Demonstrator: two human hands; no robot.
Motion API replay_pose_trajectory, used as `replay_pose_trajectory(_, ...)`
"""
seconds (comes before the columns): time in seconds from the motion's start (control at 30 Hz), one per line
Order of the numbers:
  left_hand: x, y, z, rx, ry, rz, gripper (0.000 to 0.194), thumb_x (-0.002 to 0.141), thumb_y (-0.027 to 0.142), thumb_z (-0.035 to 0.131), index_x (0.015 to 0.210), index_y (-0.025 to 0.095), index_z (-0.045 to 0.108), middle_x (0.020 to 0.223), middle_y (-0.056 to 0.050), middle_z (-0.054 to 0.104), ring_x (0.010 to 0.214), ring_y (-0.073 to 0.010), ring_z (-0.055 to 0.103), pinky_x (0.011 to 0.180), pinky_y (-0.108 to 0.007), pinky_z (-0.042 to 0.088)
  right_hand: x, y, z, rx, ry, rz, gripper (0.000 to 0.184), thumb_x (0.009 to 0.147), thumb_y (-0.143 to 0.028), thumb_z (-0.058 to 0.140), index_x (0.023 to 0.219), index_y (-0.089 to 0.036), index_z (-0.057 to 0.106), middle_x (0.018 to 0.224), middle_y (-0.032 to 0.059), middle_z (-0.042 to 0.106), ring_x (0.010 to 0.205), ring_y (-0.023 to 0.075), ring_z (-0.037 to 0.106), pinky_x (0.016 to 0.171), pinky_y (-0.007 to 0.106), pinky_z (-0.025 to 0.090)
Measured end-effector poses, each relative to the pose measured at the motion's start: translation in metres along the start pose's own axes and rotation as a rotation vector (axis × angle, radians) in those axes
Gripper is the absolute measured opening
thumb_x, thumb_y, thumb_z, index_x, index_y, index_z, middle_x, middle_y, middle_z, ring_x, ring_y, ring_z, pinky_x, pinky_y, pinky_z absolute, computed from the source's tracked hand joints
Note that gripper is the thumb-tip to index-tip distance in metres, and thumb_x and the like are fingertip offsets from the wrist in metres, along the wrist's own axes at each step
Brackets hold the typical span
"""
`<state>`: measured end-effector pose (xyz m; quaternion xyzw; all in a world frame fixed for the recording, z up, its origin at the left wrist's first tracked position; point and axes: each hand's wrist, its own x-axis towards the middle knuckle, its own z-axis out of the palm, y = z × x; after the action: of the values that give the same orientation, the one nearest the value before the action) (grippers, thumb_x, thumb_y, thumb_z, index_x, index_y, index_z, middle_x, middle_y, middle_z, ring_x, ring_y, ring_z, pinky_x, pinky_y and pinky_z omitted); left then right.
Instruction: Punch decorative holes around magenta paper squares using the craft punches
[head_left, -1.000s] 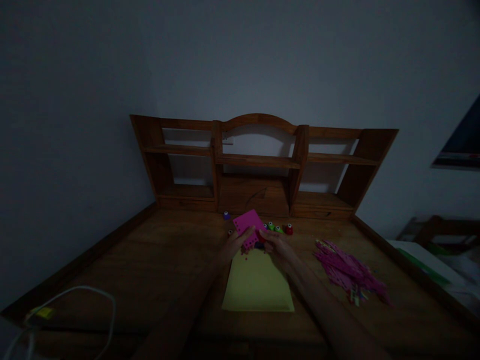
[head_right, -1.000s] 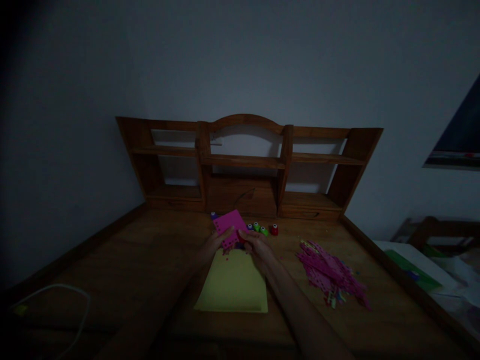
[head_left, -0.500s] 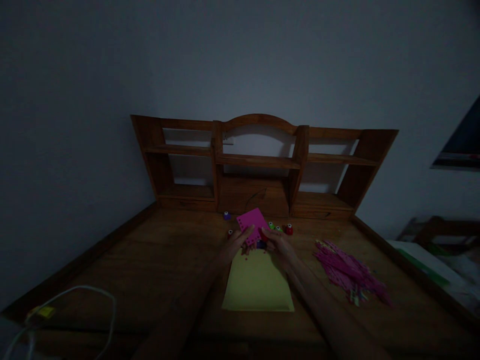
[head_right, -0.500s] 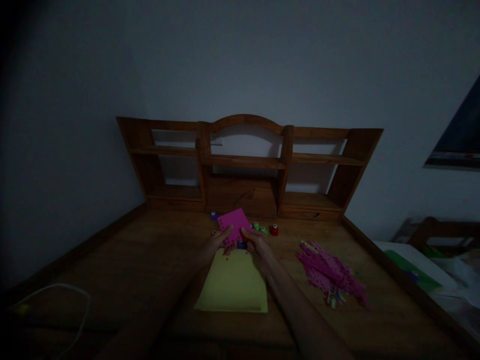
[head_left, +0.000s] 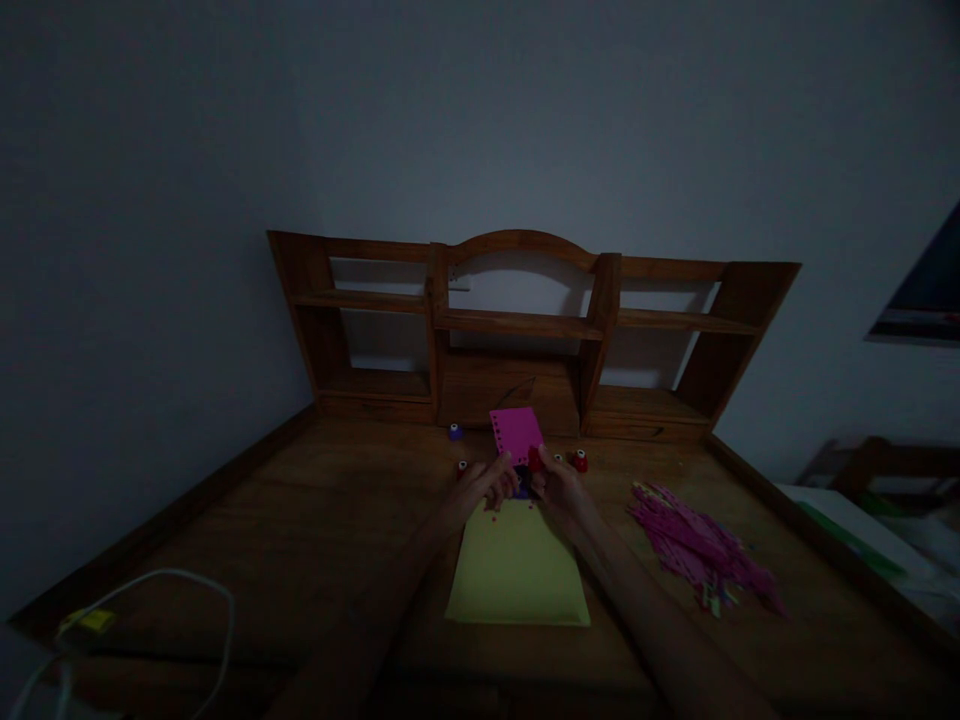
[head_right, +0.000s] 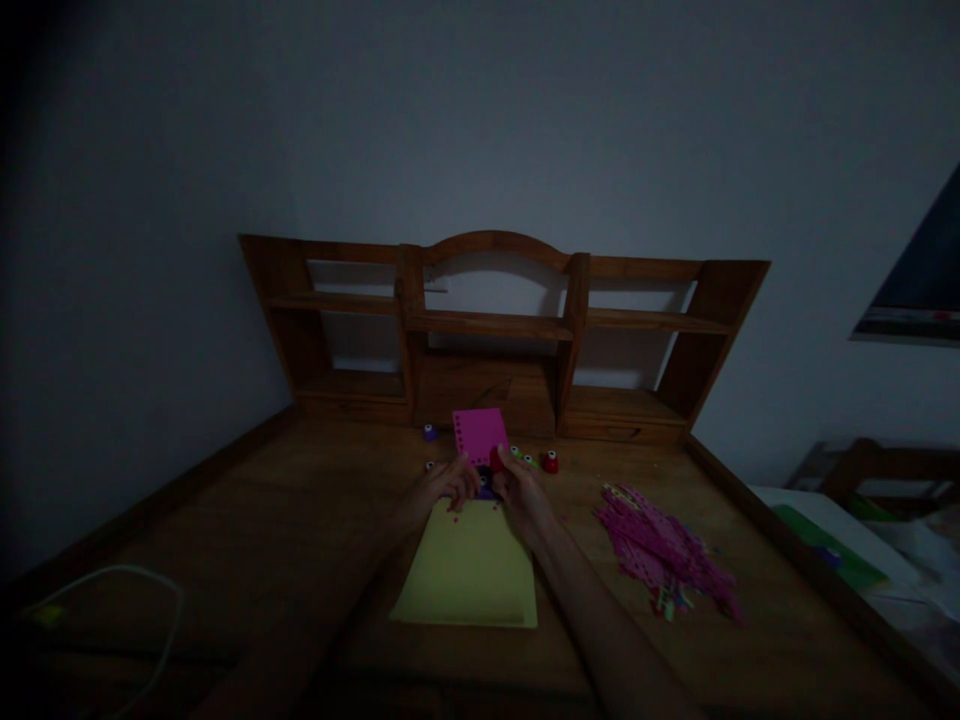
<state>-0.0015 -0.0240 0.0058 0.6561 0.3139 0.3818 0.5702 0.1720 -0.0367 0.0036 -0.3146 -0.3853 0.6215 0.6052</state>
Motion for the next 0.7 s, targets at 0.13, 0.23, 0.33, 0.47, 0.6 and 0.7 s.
replay_pose_trajectory(0.13, -0.001, -0.001, 0.001, -0.004, 0.042, 0.016, 0.058, 0.087, 0.066, 0.041, 0.077, 0.013, 0.061, 0.062, -0.002, 0.057, 0.045, -0.0098, 0.050, 0.045, -0.023, 0.035, -0.004, -0.001, 0.003, 0.010, -0.022, 0.040, 0.030, 0.072, -0.046, 0.076, 0.071, -0.020, 0.062, 0.058, -0.0033, 0.052, 0.051, 0.0101, 0.037, 0.052, 0.026, 0.030)
replay_pose_trajectory(0.23, -0.003, -0.001, 0.002, 0.019, 0.071, 0.042, 0.053, 0.088, 0.062, 0.044, 0.072, 0.014, 0.059, 0.058, -0.001, 0.055, 0.046, -0.0102, 0.049, 0.045, -0.023, 0.034, -0.008, -0.002, 0.007, 0.020, -0.066, 0.067, 0.027, 0.074, -0.045, 0.076, 0.078, -0.020, 0.067, 0.074, 0.0009, 0.064, 0.061, 0.0120, 0.051, 0.060, 0.025, 0.038)
replay_pose_trajectory(0.33, -0.003, -0.001, 0.002, 0.043, 0.092, 0.074, 0.048, 0.087, 0.059, 0.050, 0.071, 0.014, 0.059, 0.059, -0.001, 0.056, 0.046, -0.0100, 0.048, 0.045, -0.022, 0.033, -0.010, -0.001, 0.009, 0.016, -0.117, 0.092, 0.026, 0.074, -0.042, 0.076, 0.085, -0.019, 0.071, 0.088, 0.0043, 0.069, 0.074, 0.0149, 0.059, 0.068, 0.027, 0.043)
replay_pose_trajectory(0.47, 0.001, -0.004, -0.001, 0.063, 0.145, 0.089, 0.046, 0.085, 0.058, 0.054, 0.072, 0.014, 0.060, 0.056, -0.001, 0.055, 0.047, -0.0107, 0.047, 0.048, -0.023, 0.034, -0.010, -0.001, 0.007, 0.037, -0.087, 0.115, 0.026, 0.070, -0.036, 0.081, 0.087, -0.019, 0.073, 0.091, 0.0042, 0.070, 0.076, 0.0142, 0.061, 0.069, 0.026, 0.044)
replay_pose_trajectory(0.6, 0.005, -0.008, -0.004, 0.067, 0.186, 0.081, 0.048, 0.085, 0.058, 0.054, 0.068, 0.014, 0.061, 0.054, -0.001, 0.055, 0.050, -0.0122, 0.050, 0.051, -0.024, 0.036, -0.009, -0.001, 0.006, 0.043, -0.057, 0.116, 0.025, 0.068, -0.034, 0.082, 0.087, -0.020, 0.073, 0.092, 0.0040, 0.071, 0.076, 0.0140, 0.061, 0.068, 0.025, 0.045)
replay_pose_trajectory(0.7, 0.007, -0.011, -0.006, 0.063, 0.212, 0.083, 0.049, 0.083, 0.059, 0.056, 0.066, 0.013, 0.061, 0.056, -0.001, 0.056, 0.050, -0.0121, 0.050, 0.051, -0.023, 0.036, -0.008, 0.000, 0.005, 0.051, -0.032, 0.116, 0.024, 0.068, -0.033, 0.082, 0.086, -0.020, 0.073, 0.091, 0.0035, 0.071, 0.075, 0.0139, 0.061, 0.067, 0.025, 0.045)
